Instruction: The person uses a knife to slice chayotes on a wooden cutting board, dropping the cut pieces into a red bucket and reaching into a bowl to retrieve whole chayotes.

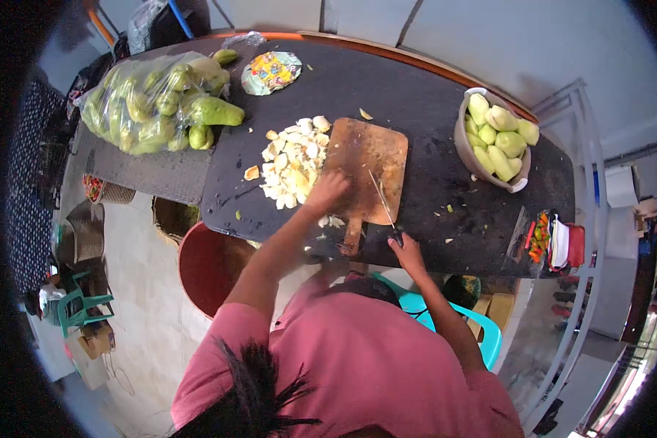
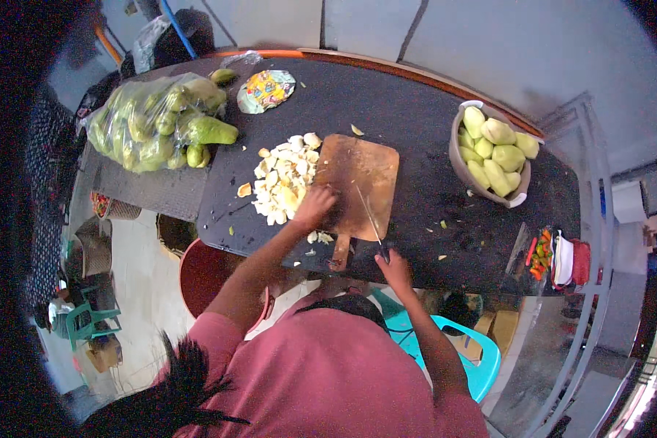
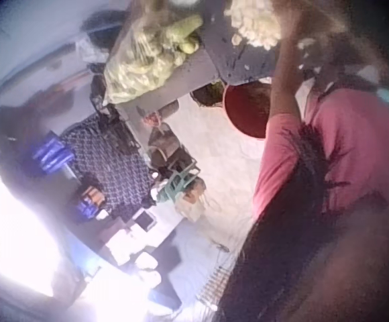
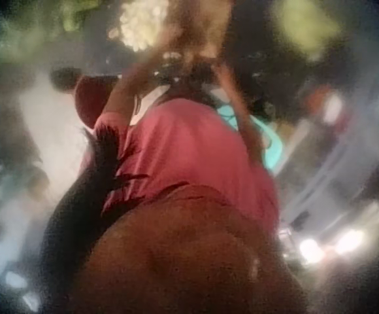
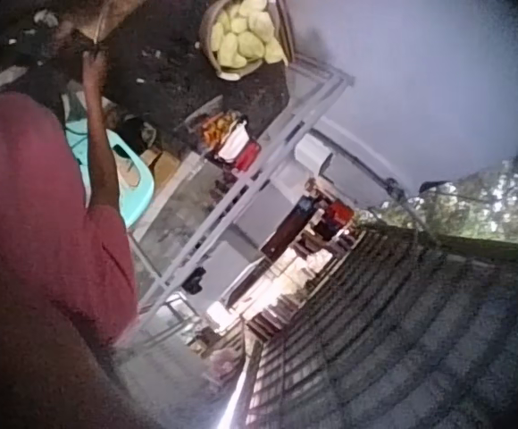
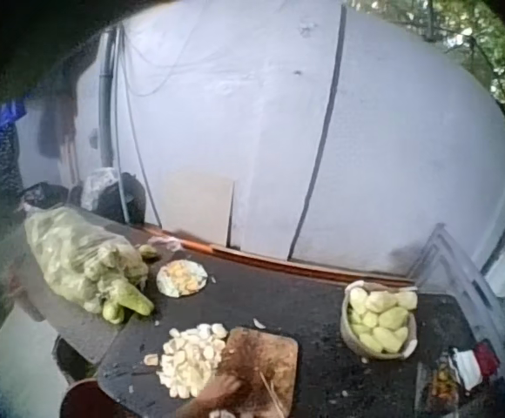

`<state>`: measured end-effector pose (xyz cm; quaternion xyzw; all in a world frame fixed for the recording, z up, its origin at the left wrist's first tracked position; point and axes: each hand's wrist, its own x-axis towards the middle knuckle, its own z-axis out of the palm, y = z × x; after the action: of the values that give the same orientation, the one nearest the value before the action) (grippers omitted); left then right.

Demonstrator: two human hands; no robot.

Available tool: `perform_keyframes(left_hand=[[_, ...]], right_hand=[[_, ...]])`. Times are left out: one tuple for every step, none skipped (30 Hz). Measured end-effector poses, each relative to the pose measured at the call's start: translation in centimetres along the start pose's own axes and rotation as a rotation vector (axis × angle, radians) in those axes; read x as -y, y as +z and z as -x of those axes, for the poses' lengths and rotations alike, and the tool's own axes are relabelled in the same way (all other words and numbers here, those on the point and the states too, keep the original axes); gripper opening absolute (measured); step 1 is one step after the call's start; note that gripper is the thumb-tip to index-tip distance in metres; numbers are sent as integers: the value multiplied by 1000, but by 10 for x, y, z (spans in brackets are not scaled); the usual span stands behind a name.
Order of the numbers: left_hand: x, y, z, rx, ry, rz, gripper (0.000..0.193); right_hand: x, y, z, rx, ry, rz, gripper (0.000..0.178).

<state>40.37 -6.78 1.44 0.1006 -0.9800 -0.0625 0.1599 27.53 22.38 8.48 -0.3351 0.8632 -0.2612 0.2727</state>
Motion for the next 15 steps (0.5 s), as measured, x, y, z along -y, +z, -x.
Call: perform_keyframes(left_hand=[[8,-15,-12,-29,29,65,33],[31,-13,-3,26,-107,52,29],[44,-22,-9,43,-152,15,22],[70,-16,15,-165,-154,-240,17],[75,-29,8,-71,-314,-132,18],[66,-47,-12,-106,-373,-115,18],[60,-64,-15,-138,-463,-119,18],[59,-60,-16,-165,-442,-77,18],[57,-59,-10,-191,-433,-42,19],[37,-68,-17,-196,-373,18,20],[21,-64,-16,-139,-347,97,23],[7,-63,-8,-116,-296,162,26],[-11,-64,-4,-57,-250,218,28],[-26,-70,2,-28,-229,176,26],[-36,-76,10,6,-242,175,26]], right_hand=[[-8,-7,2,2,34,4,44],[-4,-8,3,10,24,-3,44],[-8,-12,4,0,16,-45,44],[-3,-10,5,29,-29,-87,44],[-13,-11,2,20,-12,-88,44],[-26,-11,-2,16,5,-88,43],[-24,-11,-4,40,-2,-88,42],[-22,-12,-6,53,-6,-92,42],[2,-21,-6,196,100,-292,39],[13,-28,-9,314,223,-491,37],[10,-24,-13,314,227,-491,37],[9,-17,-19,397,252,-546,36],[9,-12,-26,474,283,-601,35],[15,-12,-28,523,254,-613,35],[15,-7,-32,535,249,-609,35]])
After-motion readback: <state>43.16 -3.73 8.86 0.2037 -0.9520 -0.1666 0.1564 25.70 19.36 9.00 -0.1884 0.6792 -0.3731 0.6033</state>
